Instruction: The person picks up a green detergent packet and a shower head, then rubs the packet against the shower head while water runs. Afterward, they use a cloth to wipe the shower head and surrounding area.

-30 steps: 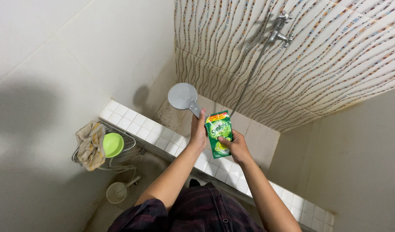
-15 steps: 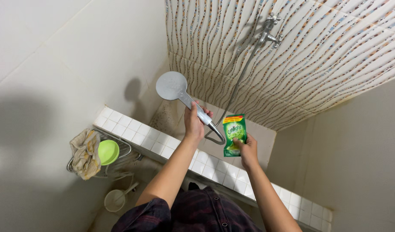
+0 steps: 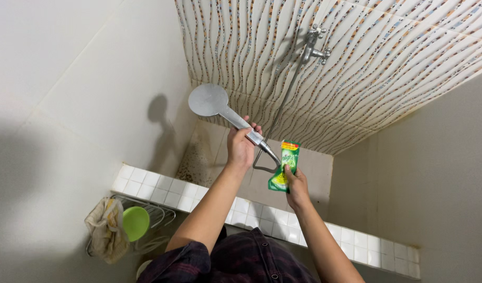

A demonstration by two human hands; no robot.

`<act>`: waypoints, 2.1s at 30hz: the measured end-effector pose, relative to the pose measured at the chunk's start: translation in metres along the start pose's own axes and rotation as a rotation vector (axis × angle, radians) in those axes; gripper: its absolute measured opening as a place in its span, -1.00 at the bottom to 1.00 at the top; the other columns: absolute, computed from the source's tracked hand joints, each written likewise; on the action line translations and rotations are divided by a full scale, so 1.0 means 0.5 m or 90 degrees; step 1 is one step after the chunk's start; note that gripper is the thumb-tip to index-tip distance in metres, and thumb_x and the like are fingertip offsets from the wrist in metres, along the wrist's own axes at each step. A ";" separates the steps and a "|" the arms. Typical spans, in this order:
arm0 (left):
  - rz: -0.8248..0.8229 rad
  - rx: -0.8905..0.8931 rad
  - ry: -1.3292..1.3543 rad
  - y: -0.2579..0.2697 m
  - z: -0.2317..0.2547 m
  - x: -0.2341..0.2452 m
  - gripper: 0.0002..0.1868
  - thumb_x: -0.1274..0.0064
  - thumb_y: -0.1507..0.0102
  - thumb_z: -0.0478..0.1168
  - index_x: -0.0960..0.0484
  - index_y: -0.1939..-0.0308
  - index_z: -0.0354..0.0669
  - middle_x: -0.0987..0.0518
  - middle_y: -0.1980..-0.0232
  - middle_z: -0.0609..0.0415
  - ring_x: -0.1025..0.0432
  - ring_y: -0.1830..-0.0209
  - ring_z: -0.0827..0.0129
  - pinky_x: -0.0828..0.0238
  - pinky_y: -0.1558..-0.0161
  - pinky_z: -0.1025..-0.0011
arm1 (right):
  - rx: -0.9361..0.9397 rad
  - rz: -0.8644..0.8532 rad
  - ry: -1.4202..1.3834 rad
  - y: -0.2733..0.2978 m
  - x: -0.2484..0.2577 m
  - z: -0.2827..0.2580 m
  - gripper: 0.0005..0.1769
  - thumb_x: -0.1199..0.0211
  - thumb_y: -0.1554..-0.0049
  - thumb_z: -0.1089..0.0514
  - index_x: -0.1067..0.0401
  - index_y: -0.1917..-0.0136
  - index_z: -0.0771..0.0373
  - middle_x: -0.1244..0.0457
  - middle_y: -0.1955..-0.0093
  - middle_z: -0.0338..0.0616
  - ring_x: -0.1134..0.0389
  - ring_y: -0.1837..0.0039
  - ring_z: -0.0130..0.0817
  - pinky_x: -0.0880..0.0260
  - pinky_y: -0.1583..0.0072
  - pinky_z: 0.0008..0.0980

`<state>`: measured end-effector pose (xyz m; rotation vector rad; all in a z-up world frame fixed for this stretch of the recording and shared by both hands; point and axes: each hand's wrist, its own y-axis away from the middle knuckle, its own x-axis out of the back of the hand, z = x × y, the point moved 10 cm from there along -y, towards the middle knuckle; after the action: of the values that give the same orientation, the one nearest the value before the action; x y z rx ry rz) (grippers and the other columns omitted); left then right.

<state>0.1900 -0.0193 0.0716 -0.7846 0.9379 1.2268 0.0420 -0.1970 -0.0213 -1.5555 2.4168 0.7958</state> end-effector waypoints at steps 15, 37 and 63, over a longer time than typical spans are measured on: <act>0.043 -0.009 -0.059 -0.073 0.043 0.019 -0.71 0.05 -0.42 -0.13 -0.27 -0.12 -0.12 -0.49 0.10 -0.12 -0.47 0.27 0.19 -0.51 0.15 0.12 | -0.113 0.006 -0.059 -0.044 0.030 0.121 -0.81 -0.24 -0.16 0.34 -0.45 -0.07 0.34 -0.39 0.03 -0.08 -0.44 0.04 -0.29 -0.49 -0.08 -0.24; 0.129 -0.050 -0.164 -0.091 0.025 -0.055 -0.60 0.03 -0.39 -0.05 -0.33 -0.23 -0.08 -0.43 0.37 0.06 -0.34 0.62 0.37 -0.32 0.58 0.39 | 0.077 -0.035 0.147 -0.096 -0.063 -0.165 -0.75 -0.37 -0.07 0.34 -0.48 -0.05 0.33 -0.43 0.05 -0.08 -0.46 0.05 -0.32 -0.51 -0.02 -0.28; 0.098 -0.041 -0.133 -0.184 -0.028 -0.107 -0.69 -0.01 -0.30 0.01 -0.41 0.09 -0.14 -0.41 0.45 0.09 -0.36 0.55 0.36 -0.33 0.49 0.38 | 0.063 -0.019 0.027 -0.201 -0.104 -0.222 -0.76 -0.38 -0.16 0.17 -0.48 -0.05 0.31 -0.39 0.09 -0.19 -0.40 0.12 -0.47 -0.43 0.08 -0.42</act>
<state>0.2739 -0.0704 0.1143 -0.6290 0.8007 1.4493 0.1700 -0.2443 0.0587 -1.5825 2.4168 0.6348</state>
